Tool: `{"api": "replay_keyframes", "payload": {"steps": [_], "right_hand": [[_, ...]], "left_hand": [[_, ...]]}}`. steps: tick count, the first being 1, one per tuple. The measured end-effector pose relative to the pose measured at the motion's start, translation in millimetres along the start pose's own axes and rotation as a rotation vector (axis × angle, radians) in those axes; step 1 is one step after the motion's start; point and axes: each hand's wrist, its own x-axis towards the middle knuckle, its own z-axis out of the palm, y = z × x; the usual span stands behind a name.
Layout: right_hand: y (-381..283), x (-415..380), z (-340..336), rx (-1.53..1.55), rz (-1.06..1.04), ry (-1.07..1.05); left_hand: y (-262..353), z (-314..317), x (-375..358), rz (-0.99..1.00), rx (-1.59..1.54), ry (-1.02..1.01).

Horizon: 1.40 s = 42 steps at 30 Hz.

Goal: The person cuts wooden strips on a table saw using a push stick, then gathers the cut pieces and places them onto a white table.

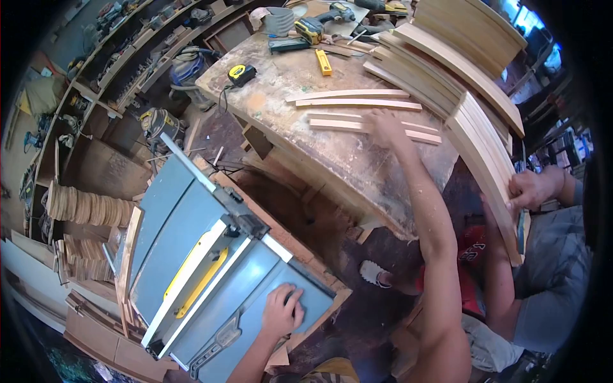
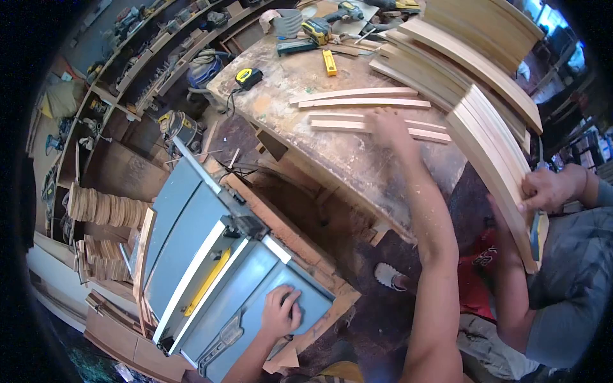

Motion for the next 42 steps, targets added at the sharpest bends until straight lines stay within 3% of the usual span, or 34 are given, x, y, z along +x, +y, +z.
{"api": "replay_keyframes", "payload": {"steps": [3,7,11,15,21,25,26,29,31,33,35,37,39,41,42], "right_hand": [[-16.0,37.1,3.3,-0.079,-0.230,0.081],[-31.2,75.5,3.8,-0.064,-0.010,0.136],[17.8,120.7,-11.6,-0.050,-0.088,-0.379],[10.8,97.9,-10.5,0.015,-0.098,-0.197],[-3.4,-0.8,-6.7,0.092,0.002,0.073],[-12.3,-51.1,-18.4,0.258,0.089,0.022],[-21.1,-70.6,-21.9,0.266,0.107,0.115],[-56.8,-134.0,-47.5,0.387,0.078,0.211],[-101.8,-189.0,-76.9,0.729,0.100,0.224],[-150.6,-244.9,-88.8,0.758,0.074,0.362],[-203.5,-285.9,-103.5,0.943,0.011,0.440],[-254.3,-309.9,-114.3,1.000,-0.094,0.509],[-313.0,-326.4,-123.0,1.060,-0.150,0.663],[-356.3,-340.9,-136.9,1.017,-0.138,0.806],[-373.8,-347.5,-128.5,1.094,-0.089,0.822]], "left_hand": [[1.2,-0.5,-1.5,-0.018,0.002,-0.034],[-2.1,-2.5,-1.8,-0.035,0.020,-0.060],[-0.1,-2.6,2.5,-0.051,0.008,-0.064],[-1.2,-1.1,1.4,-0.060,-0.008,-0.054],[0.6,0.0,0.9,-0.054,0.000,-0.054],[-0.3,0.9,0.0,-0.032,0.003,-0.014],[0.2,1.0,0.6,-0.029,-0.003,-0.002],[-5.2,7.1,-7.3,-0.005,-0.038,0.027],[-6.3,0.9,-5.5,0.003,-0.098,0.042],[15.8,-23.2,12.4,-0.301,-0.418,0.077],[60.9,-65.7,40.9,-0.209,-0.821,0.329],[109.6,-118.6,57.2,-0.081,-0.981,0.492],[146.1,-174.4,45.7,-0.294,-0.827,0.522],[155.1,-199.4,31.0,-0.249,-0.717,0.672],[152.1,-205.2,20.9,-0.218,-0.713,0.611]]}}
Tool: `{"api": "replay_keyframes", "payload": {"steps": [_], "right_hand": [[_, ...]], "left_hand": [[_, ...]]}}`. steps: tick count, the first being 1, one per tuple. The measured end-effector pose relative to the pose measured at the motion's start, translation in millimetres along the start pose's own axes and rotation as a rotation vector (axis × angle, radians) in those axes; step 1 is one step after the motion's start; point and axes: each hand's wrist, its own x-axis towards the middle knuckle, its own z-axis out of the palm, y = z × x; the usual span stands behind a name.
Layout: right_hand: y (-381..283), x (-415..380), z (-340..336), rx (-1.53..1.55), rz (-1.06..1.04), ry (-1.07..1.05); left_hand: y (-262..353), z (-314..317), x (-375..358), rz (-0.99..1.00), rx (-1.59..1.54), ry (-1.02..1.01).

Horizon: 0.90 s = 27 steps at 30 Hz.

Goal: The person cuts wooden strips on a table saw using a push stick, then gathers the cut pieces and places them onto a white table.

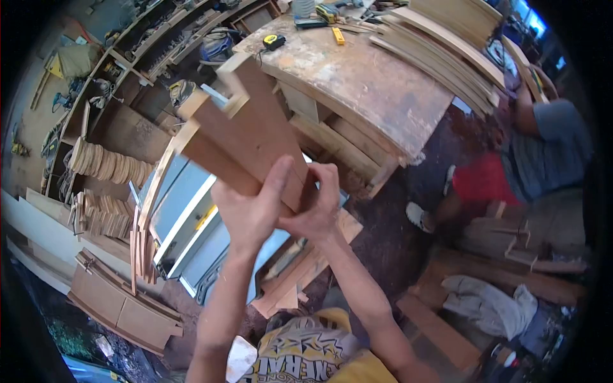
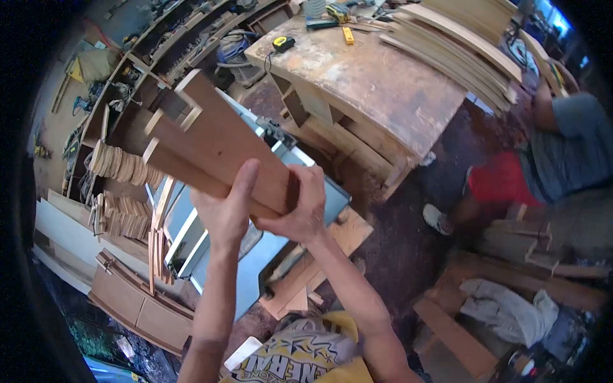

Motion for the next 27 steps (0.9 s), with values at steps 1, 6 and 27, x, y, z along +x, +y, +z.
{"api": "replay_keyframes", "payload": {"steps": [1,6,27], "right_hand": [[-1.6,-12.8,9.1,-0.014,-0.020,0.052],[11.6,-60.4,33.5,-0.125,0.001,0.092],[2.5,-68.8,10.0,-0.128,0.134,-0.096]], "left_hand": [[-1.5,-12.8,-4.5,0.015,0.000,-0.071],[-44.8,-45.3,-18.4,-0.063,-0.035,-0.228],[-67.2,-31.6,-37.4,-0.155,-0.118,0.058]]}}
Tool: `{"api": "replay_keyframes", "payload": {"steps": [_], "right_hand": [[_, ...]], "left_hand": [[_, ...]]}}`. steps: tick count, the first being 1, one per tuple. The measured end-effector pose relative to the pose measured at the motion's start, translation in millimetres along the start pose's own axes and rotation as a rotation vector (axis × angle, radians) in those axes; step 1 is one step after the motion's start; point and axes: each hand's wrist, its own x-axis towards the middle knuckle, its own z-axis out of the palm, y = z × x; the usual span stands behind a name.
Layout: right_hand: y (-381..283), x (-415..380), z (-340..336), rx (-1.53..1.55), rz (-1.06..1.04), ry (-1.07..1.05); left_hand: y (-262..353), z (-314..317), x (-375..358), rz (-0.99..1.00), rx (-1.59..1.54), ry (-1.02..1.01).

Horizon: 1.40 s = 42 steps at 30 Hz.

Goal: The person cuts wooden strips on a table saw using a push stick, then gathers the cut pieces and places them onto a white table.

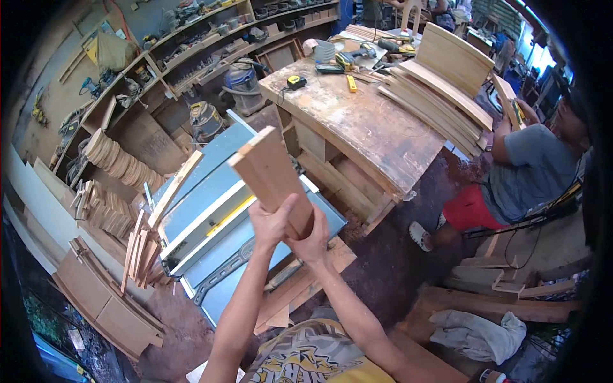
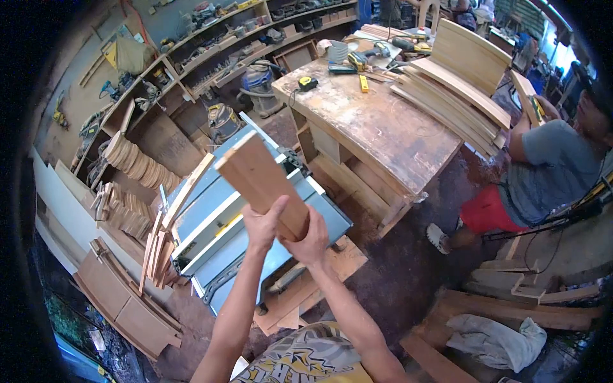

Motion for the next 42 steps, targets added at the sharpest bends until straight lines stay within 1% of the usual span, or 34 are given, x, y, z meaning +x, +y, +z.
{"api": "replay_keyframes", "payload": {"steps": [2,5,7,9,12,15,16,18,20,21,23,24,26,27,30,33,36,39,42], "right_hand": [[-5.4,-5.3,-11.8,-0.018,-0.037,-0.016],[-7.3,-19.0,-30.9,-0.047,-0.041,-0.030],[-11.6,-31.8,-41.8,-0.090,-0.014,-0.047],[-21.9,-46.8,-44.5,-0.125,0.026,-0.057],[-37.7,-63.0,-43.3,-0.159,0.076,-0.087],[-49.3,-80.3,-40.4,-0.202,0.053,-0.125],[-56.2,-86.3,-36.9,-0.217,0.043,-0.131],[-64.0,-106.9,-25.7,-0.200,0.147,-0.212],[-78.7,-128.5,-11.6,-0.183,0.258,-0.295],[-87.6,-139.5,-5.4,-0.151,0.229,-0.340],[-108.6,-167.7,4.4,-0.089,0.188,-0.423],[-116.8,-182.4,10.9,-0.033,0.201,-0.441],[-127.6,-211.7,17.9,0.064,0.225,-0.493],[-129.9,-223.3,27.7,0.140,0.289,-0.503],[-149.5,-255.9,48.3,0.516,0.597,-0.493],[-170.3,-276.7,56.6,0.235,0.463,-0.515],[-192.8,-287.3,61.7,0.386,0.485,-0.468],[-184.4,-301.8,60.0,0.309,0.558,-0.520],[-186.4,-308.2,58.5,0.505,0.670,-0.485]], "left_hand": [[4.9,-1.8,-7.6,0.008,-0.092,0.027],[-5.1,-5.9,-25.2,-0.024,-0.105,-0.027],[-8.2,-5.8,-47.3,-0.089,-0.080,-0.051],[-19.5,-15.4,-61.3,-0.165,-0.093,-0.036],[-30.1,-28.5,-70.6,-0.218,-0.108,-0.024],[-19.6,-44.4,-82.7,-0.239,-0.262,-0.036],[-15.8,-52.2,-88.8,-0.234,-0.237,-0.012],[-9.7,-68.3,-97.5,-0.215,-0.203,0.027],[-15.5,-97.3,-116.8,-0.263,-0.140,0.055],[-20.4,-115.8,-125.7,-0.291,-0.100,0.065],[-31.9,-156.9,-139.4,-0.333,-0.210,0.066],[-30.1,-175.0,-145.1,-0.354,-0.274,0.069],[-27.9,-210.7,-157.2,-0.423,-0.372,0.012],[-24.3,-227.1,-162.5,-0.454,-0.419,-0.022],[-15.9,-266.5,-178.3,-0.550,-0.467,-0.056],[-27.0,-293.5,-193.9,-0.567,-0.469,-0.071],[-34.2,-314.4,-207.5,-0.628,-0.534,-0.091],[-37.2,-328.1,-216.5,-0.651,-0.653,-0.126],[-33.1,-335.5,-218.5,-0.687,-0.656,-0.130]]}}
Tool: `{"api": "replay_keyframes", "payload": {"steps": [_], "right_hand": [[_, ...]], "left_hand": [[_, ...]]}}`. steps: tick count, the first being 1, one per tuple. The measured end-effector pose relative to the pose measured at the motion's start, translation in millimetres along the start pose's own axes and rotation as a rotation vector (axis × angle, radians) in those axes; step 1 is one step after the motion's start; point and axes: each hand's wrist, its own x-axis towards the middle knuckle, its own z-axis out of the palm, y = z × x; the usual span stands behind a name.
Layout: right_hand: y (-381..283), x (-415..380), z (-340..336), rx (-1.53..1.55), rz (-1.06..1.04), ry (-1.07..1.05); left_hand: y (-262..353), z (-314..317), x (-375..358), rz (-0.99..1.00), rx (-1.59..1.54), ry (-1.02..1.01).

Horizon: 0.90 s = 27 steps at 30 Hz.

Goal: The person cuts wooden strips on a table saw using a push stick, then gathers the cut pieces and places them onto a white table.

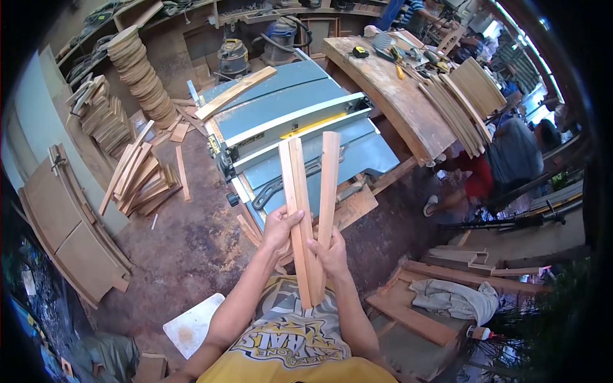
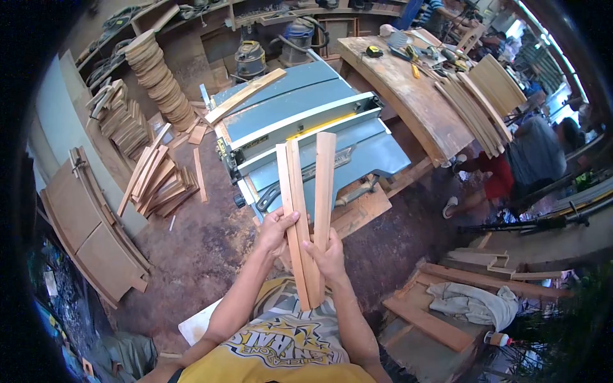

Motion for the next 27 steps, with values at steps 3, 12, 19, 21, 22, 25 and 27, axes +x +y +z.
{"api": "replay_keyframes", "payload": {"steps": [3,12,19,21,22,25,27], "right_hand": [[0.3,-3.6,3.2,-0.050,-0.108,0.060],[-8.9,1.4,-63.4,0.005,0.079,0.105],[-48.6,38.8,-139.4,-0.016,-0.152,0.108],[-59.7,58.6,-185.6,-0.030,-0.108,0.148],[-69.9,72.1,-215.0,-0.167,-0.125,0.227],[-89.3,134.3,-336.2,-0.573,-0.163,0.422],[-110.2,191.2,-434.8,-0.872,-0.306,0.487]], "left_hand": [[-6.5,2.7,5.0,0.045,0.060,-0.057],[-28.3,39.4,36.4,-0.191,-0.051,-0.187],[-65.6,127.9,94.6,-0.201,0.110,-0.185],[-90.6,165.4,131.7,-0.170,0.185,-0.195],[-106.6,185.6,154.8,-0.148,0.211,-0.210],[-151.6,269.9,244.1,-0.080,0.207,-0.220],[-173.8,338.3,311.3,-0.046,0.181,-0.195]]}}
